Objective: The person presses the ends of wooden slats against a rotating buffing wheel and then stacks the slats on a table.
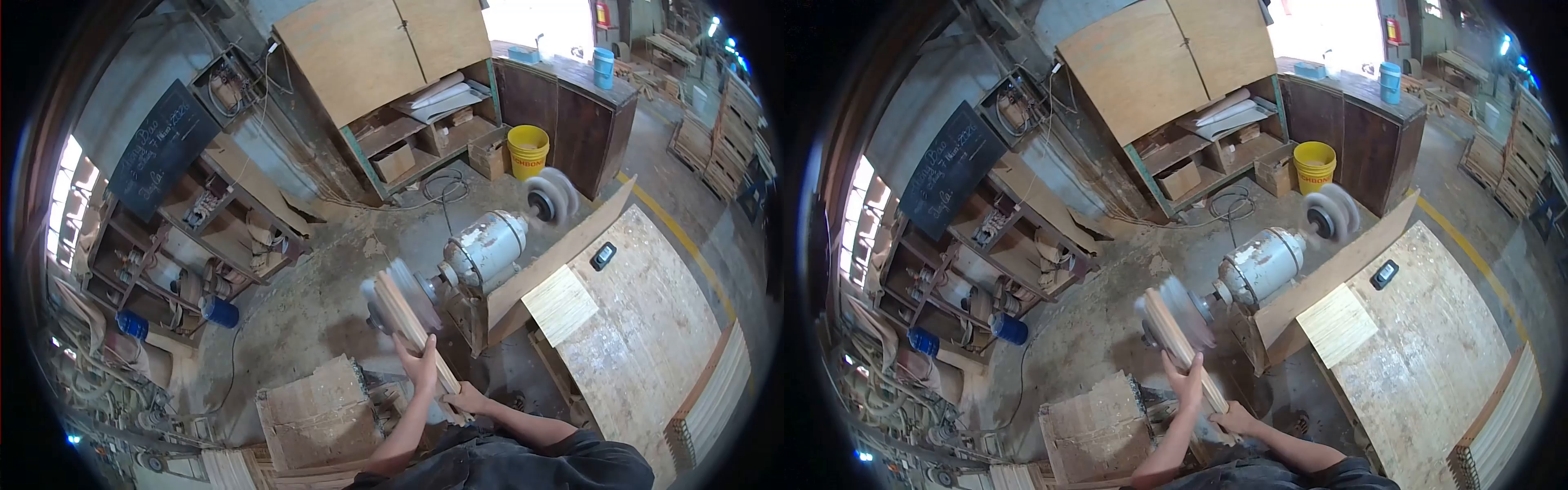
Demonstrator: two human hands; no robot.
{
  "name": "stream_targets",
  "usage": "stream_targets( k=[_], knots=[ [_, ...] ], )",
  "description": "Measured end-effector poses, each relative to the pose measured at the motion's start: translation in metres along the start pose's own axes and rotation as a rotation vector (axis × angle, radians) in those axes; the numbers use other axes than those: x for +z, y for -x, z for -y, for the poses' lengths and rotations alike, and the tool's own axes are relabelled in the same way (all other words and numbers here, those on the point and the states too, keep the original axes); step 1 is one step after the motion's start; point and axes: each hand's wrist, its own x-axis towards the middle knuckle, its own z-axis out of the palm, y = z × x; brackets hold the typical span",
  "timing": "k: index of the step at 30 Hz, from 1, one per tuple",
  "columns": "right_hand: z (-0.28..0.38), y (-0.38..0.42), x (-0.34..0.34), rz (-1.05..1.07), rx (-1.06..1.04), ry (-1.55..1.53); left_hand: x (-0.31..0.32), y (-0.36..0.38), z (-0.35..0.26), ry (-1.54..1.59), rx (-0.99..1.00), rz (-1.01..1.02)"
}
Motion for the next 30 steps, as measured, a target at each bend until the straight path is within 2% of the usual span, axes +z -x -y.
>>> stream_targets(
  k=[1, 3, 4, 5, 7, 9, 11, 13, 14, 18, 21, 24, 30],
  knots=[
    [0.001, -0.01, -0.003, 0.002, 0.002, 0.01, 0.0, -0.004, 0.001, 0.008, -0.003, -0.006],
    [0.019, -0.027, -0.011, -0.001, 0.1, -0.087, 0.002, -0.01, 0.002, -0.265, 0.198, 0.024],
    [0.074, -0.001, -0.016, -0.001, 0.059, -0.239, 0.003, -0.016, 0.002, -0.262, 0.195, 0.024],
    [0.057, -0.037, -0.027, 0.138, 0.145, -0.339, 0.004, -0.03, 0.001, -0.489, 0.293, 0.042],
    [0.066, -0.08, -0.039, 0.197, 0.15, -0.384, 0.006, -0.065, -0.001, -0.948, 0.49, 0.081],
    [0.097, -0.104, -0.045, 0.217, 0.142, -0.353, 0.011, -0.112, -0.004, -0.959, 0.487, 0.194],
    [0.125, -0.105, -0.045, 0.203, 0.128, -0.325, 0.015, -0.153, -0.002, -1.001, 0.496, 0.194],
    [0.132, -0.117, -0.045, 0.063, 0.054, -0.128, 0.018, -0.169, 0.001, -1.043, 0.512, 0.191],
    [0.138, -0.107, -0.045, 0.029, 0.093, -0.119, 0.019, -0.172, 0.003, -1.077, 0.515, 0.188],
    [0.094, -0.099, -0.042, 0.019, 0.029, -0.124, 0.023, -0.15, 0.009, -1.093, 0.573, 0.187],
    [0.073, -0.076, -0.045, 0.024, 0.103, -0.045, 0.024, -0.126, 0.014, -1.074, 0.596, 0.188],
    [0.02, -0.076, -0.037, 0.02, 0.091, -0.082, 0.024, -0.116, 0.018, -1.053, 0.588, 0.206],
    [0.015, -0.028, -0.034, 0.056, 0.152, -0.072, 0.023, -0.115, 0.018, -1.08, 0.624, 0.176]
  ],
)
